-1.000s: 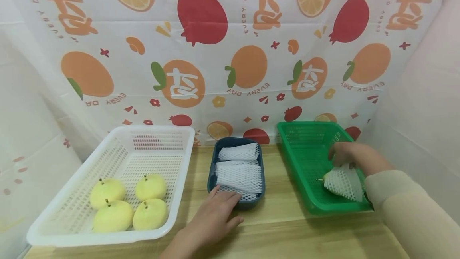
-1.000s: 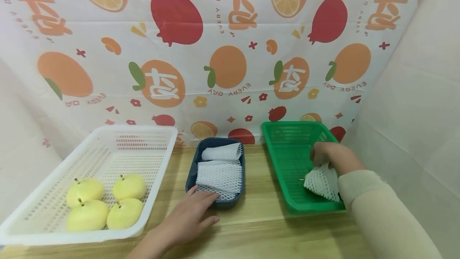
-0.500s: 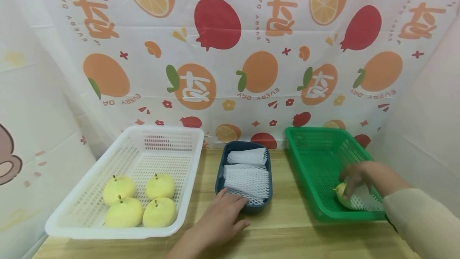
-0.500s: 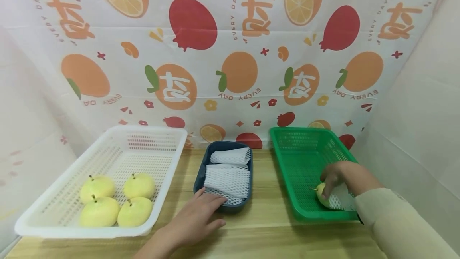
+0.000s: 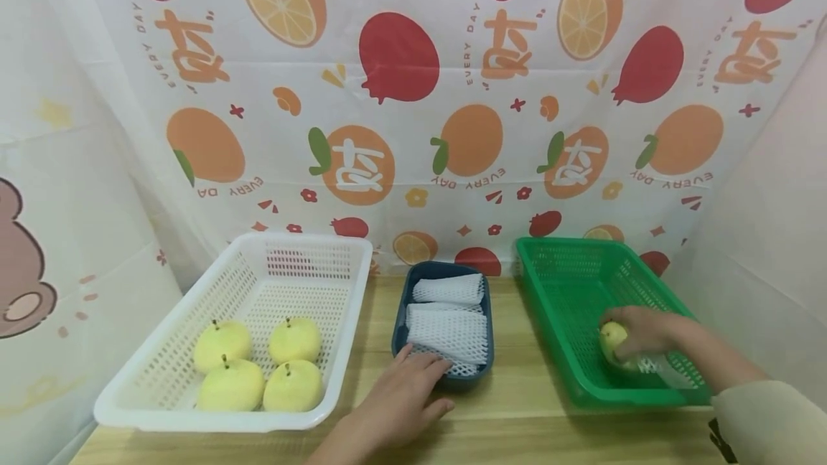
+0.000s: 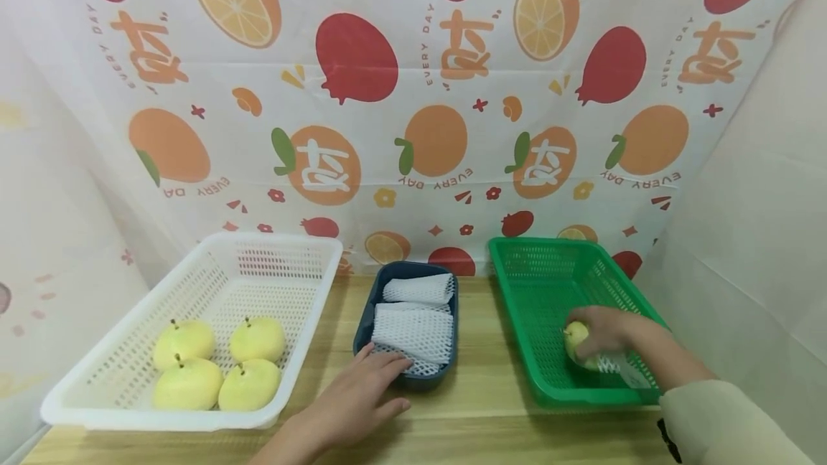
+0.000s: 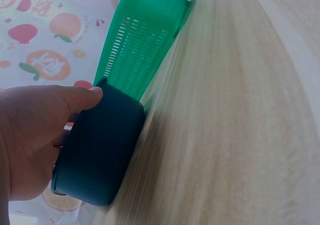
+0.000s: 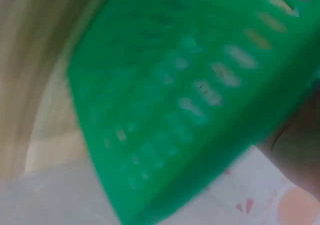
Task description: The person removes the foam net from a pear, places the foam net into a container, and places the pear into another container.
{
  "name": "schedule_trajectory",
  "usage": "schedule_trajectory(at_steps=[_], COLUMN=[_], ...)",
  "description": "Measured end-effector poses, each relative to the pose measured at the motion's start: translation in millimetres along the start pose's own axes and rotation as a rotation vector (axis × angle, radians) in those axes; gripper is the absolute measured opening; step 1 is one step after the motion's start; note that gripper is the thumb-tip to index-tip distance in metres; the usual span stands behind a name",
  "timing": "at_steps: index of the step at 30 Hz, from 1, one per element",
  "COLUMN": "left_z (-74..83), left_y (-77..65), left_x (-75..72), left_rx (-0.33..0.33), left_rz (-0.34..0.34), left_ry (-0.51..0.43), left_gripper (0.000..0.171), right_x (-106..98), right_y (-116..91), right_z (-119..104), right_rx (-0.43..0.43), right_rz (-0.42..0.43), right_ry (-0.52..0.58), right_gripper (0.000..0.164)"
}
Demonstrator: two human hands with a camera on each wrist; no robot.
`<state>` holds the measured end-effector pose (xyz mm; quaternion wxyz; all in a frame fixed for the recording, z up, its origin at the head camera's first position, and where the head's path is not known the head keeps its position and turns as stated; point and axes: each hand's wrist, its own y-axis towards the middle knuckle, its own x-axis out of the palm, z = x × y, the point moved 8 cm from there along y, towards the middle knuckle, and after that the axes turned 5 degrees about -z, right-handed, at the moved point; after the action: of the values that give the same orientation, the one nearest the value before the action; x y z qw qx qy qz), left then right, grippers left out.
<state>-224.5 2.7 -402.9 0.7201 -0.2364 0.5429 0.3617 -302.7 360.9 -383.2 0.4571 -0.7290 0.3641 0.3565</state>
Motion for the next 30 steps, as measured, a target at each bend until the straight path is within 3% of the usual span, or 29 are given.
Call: schedule_trajectory(at_steps=[4, 8, 12, 18, 20, 25, 30], left_z=[2.9, 7.9, 13.4, 32.6, 41.2, 49.8, 41.2], left_y=[0.0, -1.8, -4.1, -11.2, -14.0, -18.5, -21.5], left_x=[-2.6, -7.4, -14.1, -26.3, -24.6, -10.7, 0.5], left_rx=[0.020, 0.046, 0.029, 0.031, 0.041, -0.002, -0.064], left_rz=[0.033, 0.074, 0.077, 0.068, 0.019, -0.098, -0.109], left_ry=[-0.029, -0.084, -0.256, -0.718, -0.832, -0.858, -0.787], left_gripper=[0.050, 0.049, 0.053, 0.056, 0.059, 0.069, 0.064], right_x=[-27, -43, -37, 15, 37, 81, 106], right_y=[-13, -32, -49, -58, -55, -36, -18], right_z=[-30, -68, -114, -190, -209, -232, -238], right_rx=[-0.197, -0.243, -0.259, -0.360, -0.371, -0.355, -0.323], right_rz=[0.194, 0.330, 0.385, 0.338, 0.293, 0.212, 0.100], right_ry=[0.026, 0.082, 0.118, 0.101, 0.097, 0.117, 0.303], right_gripper=[0.053, 0.055, 0.058, 0.059, 0.057, 0.055, 0.049])
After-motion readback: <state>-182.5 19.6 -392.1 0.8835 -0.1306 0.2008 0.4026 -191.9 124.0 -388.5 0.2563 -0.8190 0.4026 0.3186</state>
